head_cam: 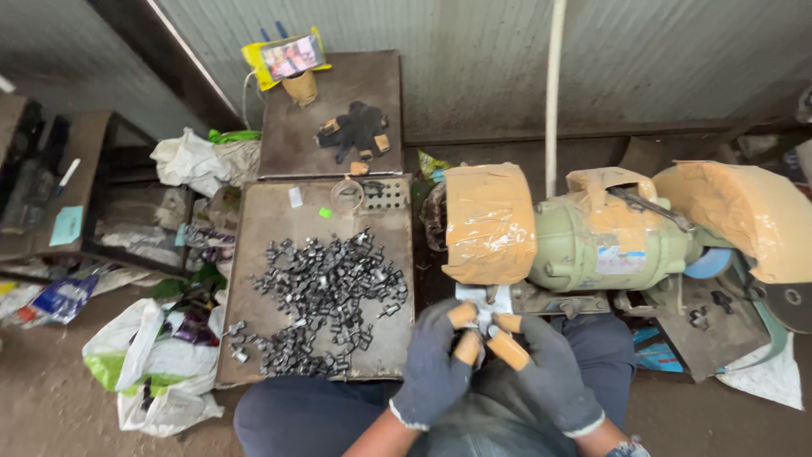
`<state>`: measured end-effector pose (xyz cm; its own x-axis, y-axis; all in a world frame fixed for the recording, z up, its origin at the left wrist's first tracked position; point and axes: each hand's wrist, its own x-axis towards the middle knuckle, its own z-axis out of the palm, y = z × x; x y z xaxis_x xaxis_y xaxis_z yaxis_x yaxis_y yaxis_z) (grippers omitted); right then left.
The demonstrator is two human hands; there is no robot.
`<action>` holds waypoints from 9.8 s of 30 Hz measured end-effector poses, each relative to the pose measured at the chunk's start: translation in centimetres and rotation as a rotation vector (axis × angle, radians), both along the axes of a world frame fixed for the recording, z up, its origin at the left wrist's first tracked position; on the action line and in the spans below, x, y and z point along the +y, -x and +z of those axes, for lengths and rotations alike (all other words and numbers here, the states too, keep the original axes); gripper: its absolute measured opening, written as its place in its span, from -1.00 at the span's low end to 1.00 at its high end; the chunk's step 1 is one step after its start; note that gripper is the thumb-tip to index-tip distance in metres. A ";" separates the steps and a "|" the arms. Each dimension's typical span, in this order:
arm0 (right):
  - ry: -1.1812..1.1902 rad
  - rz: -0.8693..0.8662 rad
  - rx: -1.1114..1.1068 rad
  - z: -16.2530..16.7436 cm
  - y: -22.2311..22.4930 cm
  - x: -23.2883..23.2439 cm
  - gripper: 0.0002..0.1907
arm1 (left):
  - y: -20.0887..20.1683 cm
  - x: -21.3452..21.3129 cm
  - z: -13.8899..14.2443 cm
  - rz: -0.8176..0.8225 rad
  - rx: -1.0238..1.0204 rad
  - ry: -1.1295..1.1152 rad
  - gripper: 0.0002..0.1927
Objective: The person sits on the floor at a bench grinder and sharpens small metal parts one at a time, holding each piece against the spinning wheel with sparks flying, then places the ground piece onto a large pile of finished parts on the table and picks up the next piece from a container.
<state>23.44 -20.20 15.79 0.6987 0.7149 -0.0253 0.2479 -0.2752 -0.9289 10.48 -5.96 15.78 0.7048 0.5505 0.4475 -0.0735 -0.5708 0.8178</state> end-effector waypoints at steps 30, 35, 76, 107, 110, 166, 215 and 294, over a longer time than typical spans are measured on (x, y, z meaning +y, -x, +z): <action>0.190 0.038 -0.379 -4.0 -5.9 3.6 -0.62 | -4.2 5.6 -3.5 -0.229 0.240 -0.153 -0.77; 0.048 -0.003 -0.410 -3.7 -4.9 3.1 -0.65 | -1.6 1.6 -5.0 0.042 0.108 -0.164 -0.71; 0.185 0.029 -0.445 -1.7 -4.1 2.7 -0.69 | -5.8 6.1 -2.8 -0.285 0.263 -0.212 -0.63; 0.056 -0.088 -0.393 -4.7 -1.0 -4.5 -0.67 | 3.5 2.3 -11.3 -0.163 0.625 -0.042 -0.72; 0.143 -0.148 -0.236 -5.5 -0.6 -6.1 -0.67 | 1.9 5.4 -14.5 0.236 0.589 -0.296 -0.58; 0.107 -0.024 -0.433 -4.4 -5.1 3.1 -0.61 | -1.8 2.0 -4.5 0.078 0.151 -0.156 -0.77; -0.071 0.136 -0.397 -3.2 -6.1 2.2 -0.63 | -6.1 6.2 -3.6 -0.328 0.245 -0.239 -0.74; 0.098 0.014 -0.446 -4.3 -6.0 3.8 -0.63 | -3.0 4.0 -4.1 -0.058 0.117 -0.168 -0.79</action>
<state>29.42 -16.44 11.50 0.6468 0.7339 0.2073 0.6220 -0.3504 -0.7003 13.53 -2.00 11.71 0.7857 0.4317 0.4431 -0.0209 -0.6973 0.7165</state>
